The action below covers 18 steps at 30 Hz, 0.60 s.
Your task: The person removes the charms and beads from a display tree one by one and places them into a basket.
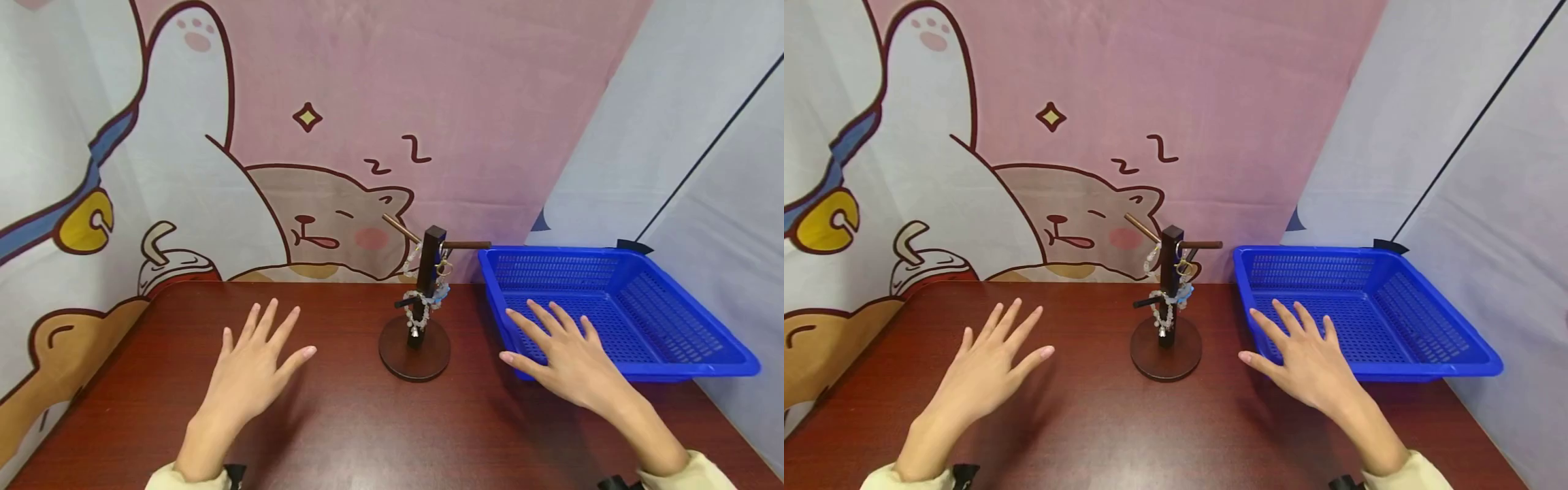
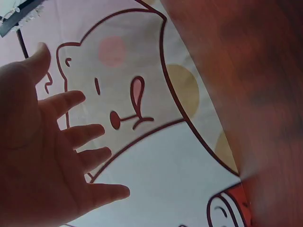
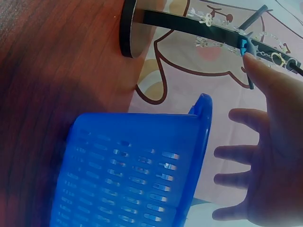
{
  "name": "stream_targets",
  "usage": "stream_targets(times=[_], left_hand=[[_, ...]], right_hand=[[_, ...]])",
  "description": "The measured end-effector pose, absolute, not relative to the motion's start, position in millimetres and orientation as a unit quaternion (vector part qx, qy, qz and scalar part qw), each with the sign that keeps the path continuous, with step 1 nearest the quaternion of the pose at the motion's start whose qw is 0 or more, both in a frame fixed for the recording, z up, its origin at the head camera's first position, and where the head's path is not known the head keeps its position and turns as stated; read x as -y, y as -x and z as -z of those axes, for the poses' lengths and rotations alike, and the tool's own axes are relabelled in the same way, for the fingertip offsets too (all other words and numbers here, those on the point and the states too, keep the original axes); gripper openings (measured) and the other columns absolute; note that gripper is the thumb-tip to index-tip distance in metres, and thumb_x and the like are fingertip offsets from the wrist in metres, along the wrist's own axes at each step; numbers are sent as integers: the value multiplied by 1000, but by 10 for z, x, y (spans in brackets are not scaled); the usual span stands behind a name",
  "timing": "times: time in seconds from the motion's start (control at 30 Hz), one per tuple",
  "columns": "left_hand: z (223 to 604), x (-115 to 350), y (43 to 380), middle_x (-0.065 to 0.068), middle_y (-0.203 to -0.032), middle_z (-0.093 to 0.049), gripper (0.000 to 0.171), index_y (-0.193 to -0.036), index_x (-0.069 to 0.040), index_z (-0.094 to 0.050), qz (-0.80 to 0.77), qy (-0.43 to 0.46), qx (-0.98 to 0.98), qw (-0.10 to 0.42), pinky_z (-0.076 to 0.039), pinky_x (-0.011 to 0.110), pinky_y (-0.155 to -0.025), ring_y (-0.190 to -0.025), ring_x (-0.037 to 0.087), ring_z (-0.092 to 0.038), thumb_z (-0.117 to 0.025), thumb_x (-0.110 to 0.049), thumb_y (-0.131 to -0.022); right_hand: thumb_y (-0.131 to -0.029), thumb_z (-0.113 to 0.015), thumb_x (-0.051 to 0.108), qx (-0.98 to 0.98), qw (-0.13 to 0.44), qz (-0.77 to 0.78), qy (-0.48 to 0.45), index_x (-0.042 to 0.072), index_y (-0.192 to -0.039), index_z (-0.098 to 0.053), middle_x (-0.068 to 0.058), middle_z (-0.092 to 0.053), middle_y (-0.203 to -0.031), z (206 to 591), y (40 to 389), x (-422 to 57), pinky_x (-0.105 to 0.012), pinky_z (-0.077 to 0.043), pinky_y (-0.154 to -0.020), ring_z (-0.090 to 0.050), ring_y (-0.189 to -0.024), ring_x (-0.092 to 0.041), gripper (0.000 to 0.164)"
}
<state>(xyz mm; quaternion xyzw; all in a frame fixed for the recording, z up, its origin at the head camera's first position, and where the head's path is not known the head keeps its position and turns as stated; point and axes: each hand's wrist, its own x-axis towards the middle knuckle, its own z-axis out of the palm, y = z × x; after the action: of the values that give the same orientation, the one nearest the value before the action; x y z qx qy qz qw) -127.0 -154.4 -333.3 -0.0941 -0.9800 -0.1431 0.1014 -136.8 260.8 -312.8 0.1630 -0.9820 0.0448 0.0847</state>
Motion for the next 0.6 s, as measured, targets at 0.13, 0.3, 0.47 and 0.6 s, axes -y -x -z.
stream_targets(times=[0.13,0.3,0.47,0.6], left_hand=[[3314,1420,1328,18,-145,-28,67,-141,-17,-36,162,115,973,117,-16,64,-97,-134,35,-19,-45,-57,-88],[3270,1200,1408,19,-132,-45,62,-136,-12,-43,187,150,958,155,-34,56,-92,-122,36,-40,-58,-45,-85],[3205,953,1467,15,-116,-58,54,-127,-9,-53,210,174,945,180,-43,49,-82,-107,32,-53,-64,-38,-84],[3159,792,1502,11,-105,-63,46,-120,-8,-58,228,198,931,205,-46,44,-77,-98,28,-57,-66,-34,-83]], right_hand=[[-84,-50,59,979,102,-43,-173,20,-138,-40,-20,-35,-139,3107,1357,-2604,-68,-16,-90,-28,-125,-45,68],[-83,-53,57,973,125,-37,-190,16,-134,-45,-19,-43,-133,3106,1356,-2599,-64,-25,-85,-37,-119,-42,66],[-83,-56,55,969,140,-36,-199,13,-130,-51,-19,-49,-126,3111,1362,-2584,-61,-29,-79,-43,-113,-40,63],[-82,-58,53,966,151,-36,-206,11,-127,-54,-18,-53,-122,3110,1361,-2569,-59,-30,-77,-47,-109,-39,61]])
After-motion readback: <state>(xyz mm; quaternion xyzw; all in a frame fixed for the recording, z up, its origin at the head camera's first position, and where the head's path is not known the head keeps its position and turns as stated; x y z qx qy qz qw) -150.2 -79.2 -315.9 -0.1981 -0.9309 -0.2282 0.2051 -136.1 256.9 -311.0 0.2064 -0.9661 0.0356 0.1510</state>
